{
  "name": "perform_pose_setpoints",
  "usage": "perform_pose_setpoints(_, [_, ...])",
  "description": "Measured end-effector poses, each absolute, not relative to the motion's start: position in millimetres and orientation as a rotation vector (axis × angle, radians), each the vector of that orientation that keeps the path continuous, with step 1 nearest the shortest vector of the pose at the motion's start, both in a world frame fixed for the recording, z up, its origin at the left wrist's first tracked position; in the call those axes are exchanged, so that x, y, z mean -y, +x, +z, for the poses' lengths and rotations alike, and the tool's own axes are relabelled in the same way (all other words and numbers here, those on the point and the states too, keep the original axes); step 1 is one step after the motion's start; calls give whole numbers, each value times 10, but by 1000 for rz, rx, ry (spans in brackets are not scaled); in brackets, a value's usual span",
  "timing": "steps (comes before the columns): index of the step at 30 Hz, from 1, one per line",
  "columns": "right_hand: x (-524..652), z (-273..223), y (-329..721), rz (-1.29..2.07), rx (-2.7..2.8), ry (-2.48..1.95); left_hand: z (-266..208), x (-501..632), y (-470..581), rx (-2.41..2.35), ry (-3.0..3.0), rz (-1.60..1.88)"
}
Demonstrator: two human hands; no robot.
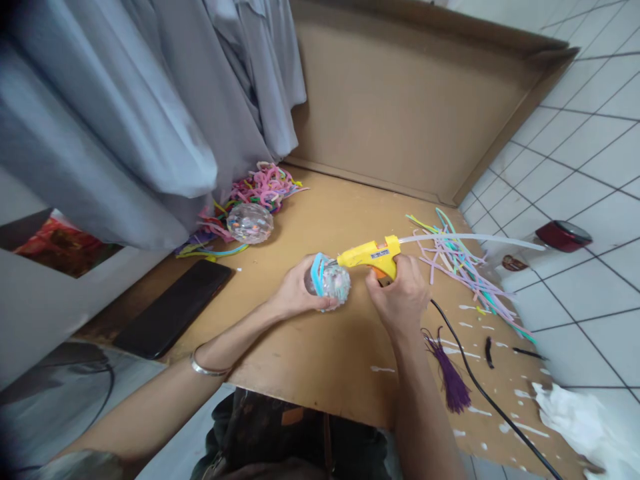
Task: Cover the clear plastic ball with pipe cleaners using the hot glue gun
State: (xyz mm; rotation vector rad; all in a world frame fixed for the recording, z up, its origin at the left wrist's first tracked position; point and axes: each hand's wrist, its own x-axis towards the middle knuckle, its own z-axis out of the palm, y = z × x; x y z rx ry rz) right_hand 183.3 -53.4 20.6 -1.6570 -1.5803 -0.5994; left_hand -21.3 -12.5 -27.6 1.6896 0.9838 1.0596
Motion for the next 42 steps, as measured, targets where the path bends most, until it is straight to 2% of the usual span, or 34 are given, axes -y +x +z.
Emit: perform_pose_setpoints(42, [581, 221, 1790, -596, 1648, -1615, -344, 114, -204, -964, 1786, 1101])
